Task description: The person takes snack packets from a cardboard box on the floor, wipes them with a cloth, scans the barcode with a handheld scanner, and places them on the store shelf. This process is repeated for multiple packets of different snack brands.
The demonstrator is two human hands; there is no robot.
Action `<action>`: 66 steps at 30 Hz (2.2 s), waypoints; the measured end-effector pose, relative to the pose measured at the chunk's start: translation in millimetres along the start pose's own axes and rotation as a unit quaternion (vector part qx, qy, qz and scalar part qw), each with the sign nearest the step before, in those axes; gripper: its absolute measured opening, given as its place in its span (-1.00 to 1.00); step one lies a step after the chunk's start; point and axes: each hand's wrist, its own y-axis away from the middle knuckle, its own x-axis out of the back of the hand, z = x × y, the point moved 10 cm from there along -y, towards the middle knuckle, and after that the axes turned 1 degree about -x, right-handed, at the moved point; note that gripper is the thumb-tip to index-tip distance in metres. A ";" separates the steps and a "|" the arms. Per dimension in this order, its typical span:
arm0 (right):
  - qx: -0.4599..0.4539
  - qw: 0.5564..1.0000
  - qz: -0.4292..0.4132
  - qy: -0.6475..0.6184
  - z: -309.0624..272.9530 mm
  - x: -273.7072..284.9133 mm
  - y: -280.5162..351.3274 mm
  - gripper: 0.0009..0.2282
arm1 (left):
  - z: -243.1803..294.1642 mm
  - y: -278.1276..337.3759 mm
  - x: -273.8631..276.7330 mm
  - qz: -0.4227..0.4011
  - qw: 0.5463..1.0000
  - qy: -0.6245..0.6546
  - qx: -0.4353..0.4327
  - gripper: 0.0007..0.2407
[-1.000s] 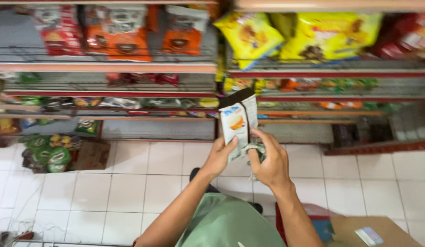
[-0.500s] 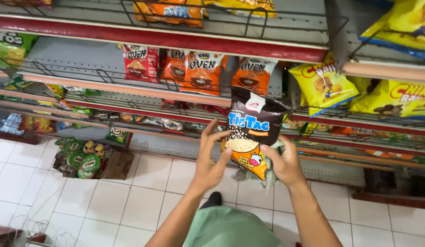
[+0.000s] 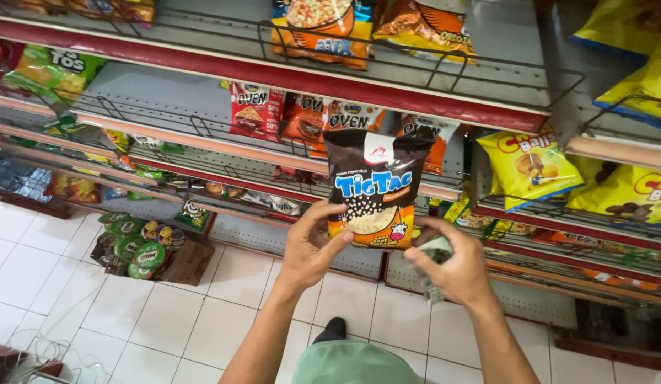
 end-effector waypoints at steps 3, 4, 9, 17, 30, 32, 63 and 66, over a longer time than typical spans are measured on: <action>-0.111 0.993 -0.030 -0.037 2.4 -26.7 -2.3 -0.67 | 7.1 -5.9 0.7 -0.002 1.000 -0.004 -0.007 -0.66; -0.198 0.977 -0.046 -0.070 15.0 -36.1 1.2 -0.73 | 8.4 -8.5 2.9 -0.004 1.000 0.001 0.000 -0.66; -0.058 0.991 -0.032 -0.120 -17.7 -43.3 -15.4 -0.80 | 27.6 -17.8 16.2 -0.033 0.998 -0.049 -0.017 -0.63; 0.100 0.991 0.034 -0.076 -69.5 -41.0 -24.9 -0.83 | 53.4 -37.0 25.9 -0.061 0.997 -0.052 -0.019 -0.60; 0.050 0.985 0.153 -0.069 -123.9 -27.1 -79.6 -0.77 | 117.8 -97.3 48.1 0.019 0.970 -0.189 -0.149 -0.64; 0.066 0.982 0.163 -0.073 -136.1 -23.6 -89.7 -0.77 | 124.9 -106.5 52.8 0.044 0.965 -0.192 -0.171 -0.67; 0.222 0.931 0.249 0.147 -236.5 -8.0 -151.9 -0.64 | 182.0 -182.2 38.6 0.171 0.723 -0.577 -0.339 -0.84; 0.202 0.932 0.248 0.168 -234.6 -6.9 -156.6 -0.64 | 178.3 -186.5 33.5 0.137 0.724 -0.593 -0.325 -0.81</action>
